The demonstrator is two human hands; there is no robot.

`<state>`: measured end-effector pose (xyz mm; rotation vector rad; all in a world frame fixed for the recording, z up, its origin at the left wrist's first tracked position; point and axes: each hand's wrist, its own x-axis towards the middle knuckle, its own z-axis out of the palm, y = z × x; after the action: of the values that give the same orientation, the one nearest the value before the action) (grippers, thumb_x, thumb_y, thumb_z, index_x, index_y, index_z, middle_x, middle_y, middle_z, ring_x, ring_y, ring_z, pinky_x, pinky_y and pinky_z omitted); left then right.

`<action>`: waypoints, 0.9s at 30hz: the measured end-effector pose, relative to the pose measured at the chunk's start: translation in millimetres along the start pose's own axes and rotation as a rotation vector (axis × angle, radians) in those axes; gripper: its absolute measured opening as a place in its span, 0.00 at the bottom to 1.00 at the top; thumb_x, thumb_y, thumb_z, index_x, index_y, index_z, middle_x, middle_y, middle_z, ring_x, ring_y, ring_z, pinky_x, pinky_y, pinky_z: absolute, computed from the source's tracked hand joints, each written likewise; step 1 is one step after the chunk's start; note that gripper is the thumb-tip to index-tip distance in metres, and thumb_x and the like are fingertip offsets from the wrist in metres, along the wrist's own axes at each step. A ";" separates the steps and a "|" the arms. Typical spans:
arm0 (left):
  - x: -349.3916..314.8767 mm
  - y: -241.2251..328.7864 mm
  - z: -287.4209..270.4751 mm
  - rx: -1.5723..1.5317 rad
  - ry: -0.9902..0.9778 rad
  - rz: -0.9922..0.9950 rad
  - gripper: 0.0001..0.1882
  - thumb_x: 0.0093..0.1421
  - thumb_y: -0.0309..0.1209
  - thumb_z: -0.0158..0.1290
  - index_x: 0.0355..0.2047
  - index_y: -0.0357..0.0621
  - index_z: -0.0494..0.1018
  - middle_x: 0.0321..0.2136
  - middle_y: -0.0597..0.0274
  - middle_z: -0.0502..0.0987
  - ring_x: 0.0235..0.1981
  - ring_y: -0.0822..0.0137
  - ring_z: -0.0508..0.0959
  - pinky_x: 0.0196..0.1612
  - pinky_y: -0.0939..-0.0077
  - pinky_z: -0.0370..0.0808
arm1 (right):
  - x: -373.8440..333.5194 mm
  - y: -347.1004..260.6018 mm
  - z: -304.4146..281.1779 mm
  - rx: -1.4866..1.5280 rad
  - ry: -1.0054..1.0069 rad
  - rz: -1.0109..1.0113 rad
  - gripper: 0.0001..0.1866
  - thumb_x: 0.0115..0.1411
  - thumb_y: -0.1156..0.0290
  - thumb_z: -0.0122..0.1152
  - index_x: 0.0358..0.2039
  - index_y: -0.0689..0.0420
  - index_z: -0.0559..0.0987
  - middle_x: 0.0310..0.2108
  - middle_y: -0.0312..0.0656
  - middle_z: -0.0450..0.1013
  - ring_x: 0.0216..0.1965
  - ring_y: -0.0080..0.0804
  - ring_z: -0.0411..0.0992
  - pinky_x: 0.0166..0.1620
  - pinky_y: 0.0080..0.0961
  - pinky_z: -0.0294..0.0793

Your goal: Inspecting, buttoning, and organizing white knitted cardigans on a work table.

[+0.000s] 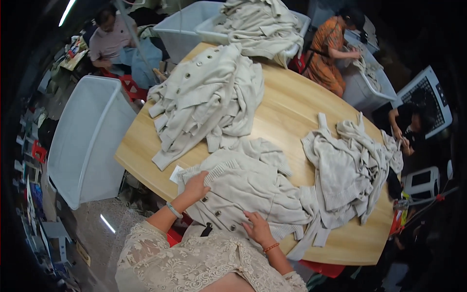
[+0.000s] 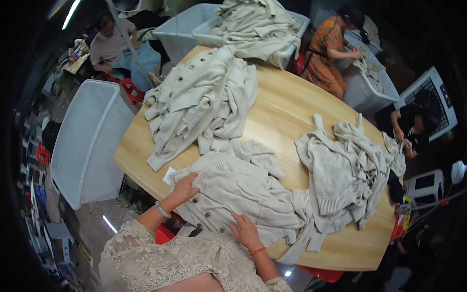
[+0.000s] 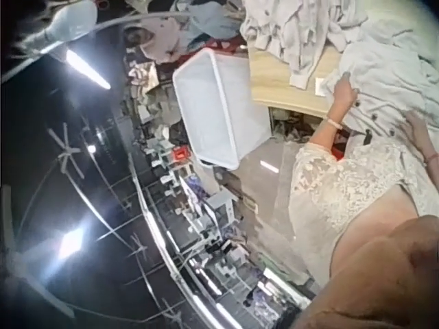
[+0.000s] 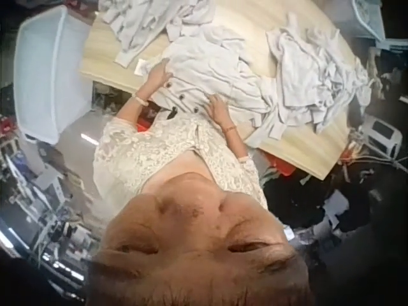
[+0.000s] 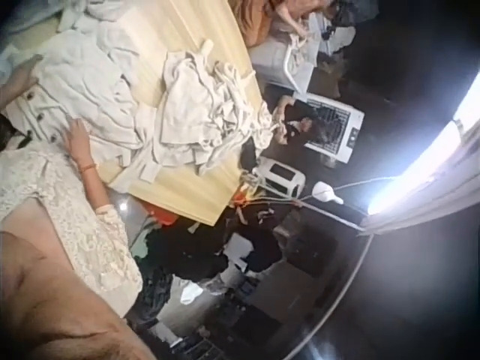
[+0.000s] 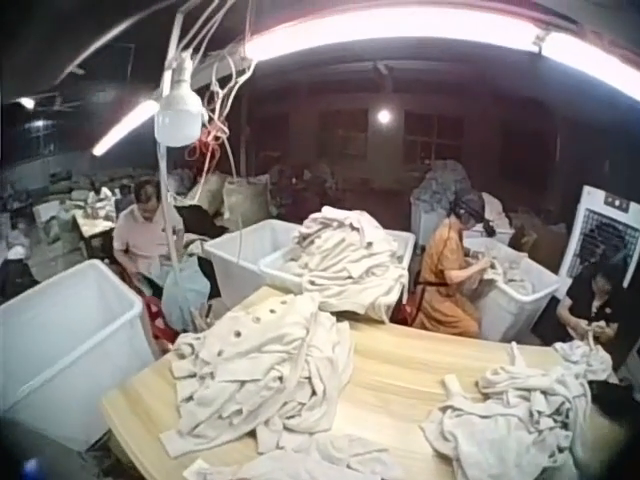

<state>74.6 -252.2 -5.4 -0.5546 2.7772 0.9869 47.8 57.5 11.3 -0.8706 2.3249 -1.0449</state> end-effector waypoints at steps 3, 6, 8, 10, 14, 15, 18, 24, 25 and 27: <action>-6.1 4.9 -1.9 -0.046 0.017 0.073 0.33 0.48 0.32 0.59 0.54 0.41 0.60 0.41 0.42 0.74 0.42 0.41 0.72 0.44 0.53 0.70 | 18.0 -13.6 4.4 0.048 0.002 -0.076 0.23 0.52 0.70 0.63 0.50 0.52 0.71 0.36 0.43 0.70 0.36 0.39 0.72 0.39 0.32 0.73; -13.5 18.6 -4.4 -0.380 -0.157 -0.141 0.35 0.49 0.31 0.57 0.57 0.43 0.57 0.46 0.43 0.71 0.47 0.50 0.73 0.50 0.63 0.70 | 36.5 -30.6 1.5 0.055 -0.054 -0.055 0.30 0.50 0.72 0.66 0.55 0.53 0.68 0.41 0.43 0.71 0.36 0.34 0.73 0.39 0.27 0.75; -17.6 36.8 -3.6 -0.771 -0.141 0.062 0.35 0.55 0.25 0.53 0.62 0.46 0.51 0.37 0.59 0.72 0.29 0.74 0.70 0.29 0.78 0.69 | 48.3 -44.3 2.3 0.111 0.011 -0.184 0.34 0.49 0.70 0.67 0.57 0.54 0.65 0.42 0.45 0.70 0.38 0.36 0.73 0.40 0.29 0.74; -21.2 59.8 -3.7 -0.945 -0.197 0.082 0.36 0.57 0.23 0.52 0.64 0.45 0.48 0.39 0.60 0.72 0.29 0.78 0.69 0.28 0.80 0.68 | 57.1 -59.1 6.0 0.214 0.040 -0.220 0.43 0.46 0.72 0.67 0.62 0.57 0.57 0.45 0.49 0.67 0.41 0.41 0.72 0.43 0.32 0.73; -15.8 92.8 -19.1 -1.056 -0.171 0.284 0.37 0.59 0.24 0.50 0.65 0.44 0.44 0.48 0.60 0.69 0.46 0.75 0.69 0.49 0.79 0.67 | 70.9 -73.8 11.2 0.204 0.302 -0.114 0.39 0.45 0.82 0.55 0.61 0.59 0.59 0.42 0.50 0.70 0.39 0.42 0.73 0.44 0.32 0.72; -13.1 95.6 -25.8 -1.079 -0.171 0.250 0.37 0.59 0.24 0.50 0.65 0.44 0.44 0.48 0.60 0.69 0.46 0.75 0.69 0.49 0.79 0.67 | 69.8 -71.4 8.9 0.179 0.301 -0.064 0.38 0.46 0.82 0.55 0.61 0.58 0.60 0.40 0.50 0.70 0.38 0.42 0.72 0.42 0.31 0.72; 0.5 99.0 -45.6 -1.389 -0.166 0.214 0.33 0.59 0.21 0.48 0.63 0.42 0.49 0.46 0.62 0.70 0.46 0.75 0.69 0.50 0.80 0.67 | 61.0 -50.8 -5.4 0.074 0.401 0.011 0.34 0.45 0.83 0.54 0.57 0.58 0.65 0.34 0.47 0.71 0.34 0.41 0.71 0.38 0.30 0.71; 51.2 98.5 -95.4 -1.489 0.019 0.154 0.28 0.58 0.19 0.48 0.59 0.40 0.56 0.41 0.62 0.72 0.39 0.76 0.73 0.45 0.81 0.71 | 14.8 14.0 -109.2 -0.313 0.768 0.197 0.30 0.42 0.88 0.46 0.50 0.61 0.71 0.36 0.48 0.72 0.39 0.45 0.72 0.43 0.33 0.71; 58.9 102.9 -100.1 -1.517 0.049 0.245 0.27 0.58 0.19 0.48 0.59 0.39 0.56 0.41 0.63 0.71 0.40 0.76 0.72 0.45 0.81 0.71 | 8.6 18.9 -132.7 -0.344 0.861 0.254 0.28 0.43 0.88 0.48 0.49 0.62 0.72 0.37 0.49 0.71 0.40 0.45 0.72 0.45 0.34 0.70; 75.0 112.1 -104.8 -1.544 0.073 0.323 0.26 0.58 0.19 0.48 0.58 0.38 0.58 0.41 0.64 0.70 0.41 0.77 0.71 0.47 0.81 0.69 | -2.9 20.0 -173.0 -0.410 1.034 0.183 0.23 0.44 0.89 0.50 0.44 0.64 0.74 0.36 0.49 0.73 0.39 0.46 0.72 0.46 0.34 0.70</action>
<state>-39.1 -260.3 121.8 -0.1958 1.5795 3.0658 -63.3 155.7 102.6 -0.1940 3.4784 -1.1007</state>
